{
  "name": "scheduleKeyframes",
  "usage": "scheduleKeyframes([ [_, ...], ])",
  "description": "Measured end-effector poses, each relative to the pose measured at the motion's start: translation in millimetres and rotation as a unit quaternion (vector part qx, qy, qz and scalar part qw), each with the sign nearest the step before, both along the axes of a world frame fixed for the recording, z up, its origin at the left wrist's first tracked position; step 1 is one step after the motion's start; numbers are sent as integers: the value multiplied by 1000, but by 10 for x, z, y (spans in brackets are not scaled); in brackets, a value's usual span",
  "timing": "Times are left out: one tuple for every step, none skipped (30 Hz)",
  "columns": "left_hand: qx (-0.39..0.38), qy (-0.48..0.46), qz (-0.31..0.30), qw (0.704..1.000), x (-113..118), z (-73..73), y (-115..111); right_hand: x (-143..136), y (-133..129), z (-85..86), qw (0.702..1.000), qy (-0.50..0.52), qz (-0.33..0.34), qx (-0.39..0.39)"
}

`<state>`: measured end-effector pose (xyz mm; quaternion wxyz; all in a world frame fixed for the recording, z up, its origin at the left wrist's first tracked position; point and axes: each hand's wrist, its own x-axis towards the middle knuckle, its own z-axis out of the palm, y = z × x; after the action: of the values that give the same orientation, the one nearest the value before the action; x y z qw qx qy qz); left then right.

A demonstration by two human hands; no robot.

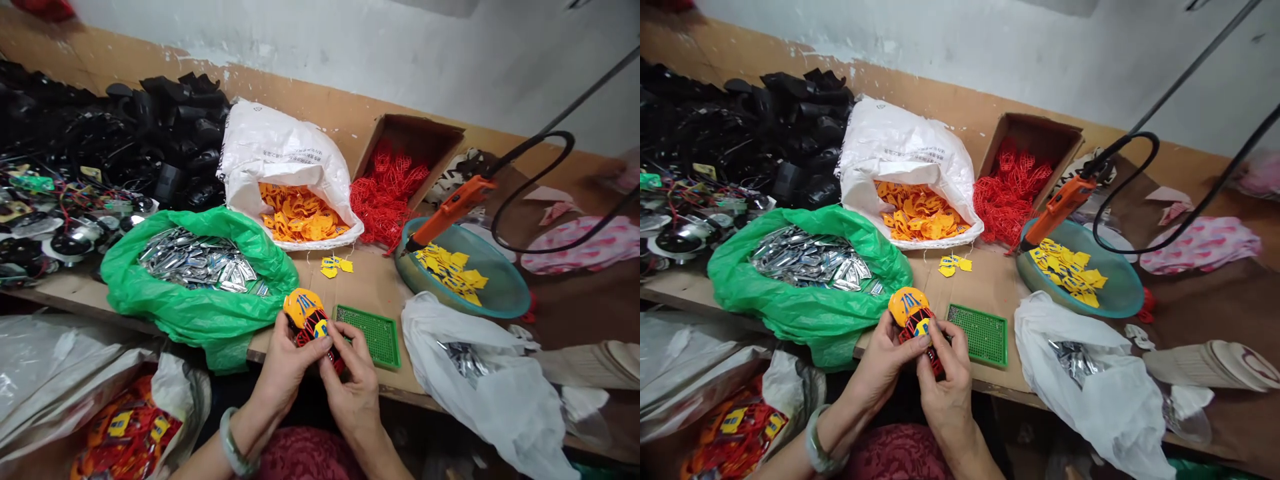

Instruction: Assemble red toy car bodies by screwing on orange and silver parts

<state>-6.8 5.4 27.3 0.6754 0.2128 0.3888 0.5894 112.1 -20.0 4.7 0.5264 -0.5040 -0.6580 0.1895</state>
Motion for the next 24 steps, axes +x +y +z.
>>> scheduleKeyframes([
  [-3, 5, -2, 1000, 8, 6, 8, 4, -5, -3, 1000, 4, -4, -1],
  [-6, 9, -4, 1000, 15, 9, 19, 8, -8, -3, 1000, 11, -6, -4],
  [-8, 14, -6, 1000, 21, 7, 30, 14, -10, 1, 1000, 20, -7, -9],
  [-10, 19, -7, 1000, 27, 1, 41, 21, -13, 8, 999, 30, -7, -18],
  [-10, 26, -8, 1000, 32, -9, 52, 28, -16, 16, 999, 42, -6, -31],
  [-9, 33, -9, 999, 36, -21, 61, 35, -21, 24, 997, 55, -2, -47],
  [-8, 41, -9, 999, 40, -35, 68, 43, -27, 32, 995, 71, 4, -66],
  [-6, 48, -9, 999, 44, -48, 73, 53, -35, 39, 993, 87, 10, -85],
  [-4, 52, -9, 999, 47, -59, 75, 64, -42, 44, 989, 103, 18, -102],
  [-3, 54, -9, 999, 48, -67, 76, 80, -46, 49, 986, 119, 25, -117],
  [-4, 53, -12, 999, 46, -72, 75, 103, -43, 54, 982, 133, 30, -128],
  [-6, 53, -16, 998, 42, -74, 72, 135, -28, 63, 980, 144, 28, -137],
  [-11, 52, -25, 998, 35, -74, 68, 179, 3, 77, 978, 154, 18, -142],
  [-16, 51, -33, 998, 25, -73, 63, 237, 54, 101, 976, 165, -3, -141],
  [-22, 50, -42, 998, 13, -73, 56, 307, 129, 136, 974, 180, -31, -134],
  [-28, 48, -50, 997, 0, -73, 49, 388, 227, 184, 971, 195, -64, -119],
  [-33, 43, -57, 997, -12, -74, 42, 476, 347, 247, 967, 215, -96, -96],
  [-38, 35, -65, 997, -22, -75, 35, 567, 485, 322, 963, 231, -122, -66],
  [-43, 24, -75, 996, -29, -75, 28, 657, 636, 406, 960, 237, -142, -32],
  [-49, 14, -84, 995, -33, -72, 21, 740, 794, 492, 960, 237, -149, -2],
  [-54, 5, -92, 994, -34, -67, 15, 815, 954, 575, 962, 233, -139, 12],
  [-59, -1, -95, 994, -33, -58, 9, 880, 1112, 647, 965, 225, -130, 19],
  [-63, -3, -95, 993, -31, -48, 3, 935, 1263, 702, 967, 220, -126, 25],
  [-67, -1, -92, 993, -29, -37, -3, 983, 1403, 736, 968, 216, -124, 29],
])
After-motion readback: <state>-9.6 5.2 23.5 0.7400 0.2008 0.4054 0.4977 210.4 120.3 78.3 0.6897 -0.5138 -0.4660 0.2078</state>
